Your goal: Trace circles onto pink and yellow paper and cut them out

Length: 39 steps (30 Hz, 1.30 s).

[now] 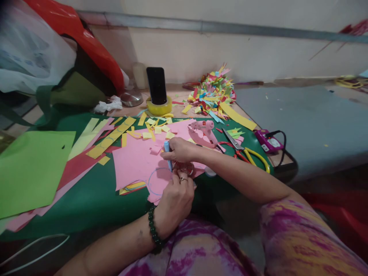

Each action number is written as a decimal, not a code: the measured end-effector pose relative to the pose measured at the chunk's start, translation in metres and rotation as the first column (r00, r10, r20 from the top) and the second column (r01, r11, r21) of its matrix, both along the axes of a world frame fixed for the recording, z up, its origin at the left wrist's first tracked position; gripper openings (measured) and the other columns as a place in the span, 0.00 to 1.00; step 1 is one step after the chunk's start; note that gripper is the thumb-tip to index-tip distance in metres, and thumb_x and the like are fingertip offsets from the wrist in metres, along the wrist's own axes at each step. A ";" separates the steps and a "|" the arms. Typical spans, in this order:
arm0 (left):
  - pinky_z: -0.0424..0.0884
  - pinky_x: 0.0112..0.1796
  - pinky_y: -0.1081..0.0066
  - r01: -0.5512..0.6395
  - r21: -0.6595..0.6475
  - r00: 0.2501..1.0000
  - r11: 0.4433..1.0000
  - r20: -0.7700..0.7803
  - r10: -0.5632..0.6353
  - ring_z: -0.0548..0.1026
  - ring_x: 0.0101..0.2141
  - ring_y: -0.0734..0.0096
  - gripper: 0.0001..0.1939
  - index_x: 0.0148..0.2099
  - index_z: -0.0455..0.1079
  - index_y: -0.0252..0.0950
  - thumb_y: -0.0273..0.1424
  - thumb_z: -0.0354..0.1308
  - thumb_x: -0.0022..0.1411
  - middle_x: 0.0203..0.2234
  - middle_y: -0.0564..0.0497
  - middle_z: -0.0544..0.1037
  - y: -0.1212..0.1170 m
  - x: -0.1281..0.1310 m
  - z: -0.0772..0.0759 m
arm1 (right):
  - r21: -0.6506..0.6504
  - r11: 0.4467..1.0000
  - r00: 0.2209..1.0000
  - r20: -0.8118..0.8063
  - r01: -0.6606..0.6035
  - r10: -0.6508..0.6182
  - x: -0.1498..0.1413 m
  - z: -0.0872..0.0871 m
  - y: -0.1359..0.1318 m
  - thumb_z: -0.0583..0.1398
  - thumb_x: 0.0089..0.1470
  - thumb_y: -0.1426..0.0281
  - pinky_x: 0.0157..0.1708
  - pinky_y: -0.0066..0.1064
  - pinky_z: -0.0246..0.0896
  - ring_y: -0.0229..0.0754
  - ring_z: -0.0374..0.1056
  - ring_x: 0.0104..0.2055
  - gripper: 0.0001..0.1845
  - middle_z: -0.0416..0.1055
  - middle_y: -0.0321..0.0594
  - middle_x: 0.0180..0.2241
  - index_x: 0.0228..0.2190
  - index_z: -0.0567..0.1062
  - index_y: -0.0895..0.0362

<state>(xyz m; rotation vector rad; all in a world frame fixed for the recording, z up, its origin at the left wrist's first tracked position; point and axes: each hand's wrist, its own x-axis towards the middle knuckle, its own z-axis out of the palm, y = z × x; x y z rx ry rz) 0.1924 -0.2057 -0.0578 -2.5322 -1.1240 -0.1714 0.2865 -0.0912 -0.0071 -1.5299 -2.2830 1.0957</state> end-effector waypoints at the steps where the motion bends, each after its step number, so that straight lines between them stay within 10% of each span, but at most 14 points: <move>1: 0.73 0.29 0.63 0.000 -0.007 1.000 1.000 0.008 0.000 0.79 0.40 0.42 0.16 0.44 0.73 0.18 0.28 0.54 0.62 0.41 0.22 0.76 0.000 0.000 0.000 | -0.007 1.000 1.000 -0.019 0.016 -0.016 0.001 -0.002 0.001 0.57 0.50 0.67 0.22 0.27 0.43 0.31 0.49 0.20 0.17 0.52 0.27 0.14 0.14 0.64 0.58; 25: 0.71 0.31 0.63 0.031 -0.150 0.999 0.988 -0.012 -0.033 0.77 0.37 0.49 0.18 0.46 0.72 0.15 0.26 0.47 0.66 0.39 0.21 0.76 0.006 -0.003 0.011 | 0.277 0.889 0.931 -0.119 0.365 -0.345 0.050 -0.012 -0.019 0.58 0.53 0.63 0.20 0.28 0.49 0.34 0.57 0.17 0.19 0.63 0.33 0.13 0.14 0.65 0.56; 34: 0.72 0.31 0.66 0.093 -0.506 0.996 0.858 0.033 -0.089 0.78 0.35 0.58 0.17 0.45 0.72 0.28 0.29 0.43 0.69 0.36 0.37 0.78 0.032 -0.019 0.051 | 0.689 0.648 0.940 -0.152 0.323 -0.307 0.060 -0.044 -0.087 0.54 0.59 0.65 0.25 0.29 0.55 0.37 0.61 0.21 0.17 0.68 0.37 0.19 0.20 0.68 0.54; 39: 0.68 0.32 0.68 0.219 -0.565 0.945 0.796 -0.079 -0.317 0.78 0.35 0.59 0.19 0.40 0.75 0.31 0.30 0.42 0.69 0.34 0.40 0.80 0.061 -0.022 0.077 | 0.744 0.609 0.955 -0.144 0.276 -0.258 0.053 -0.048 -0.120 0.54 0.60 0.68 0.24 0.29 0.57 0.37 0.64 0.20 0.16 0.69 0.37 0.18 0.21 0.69 0.54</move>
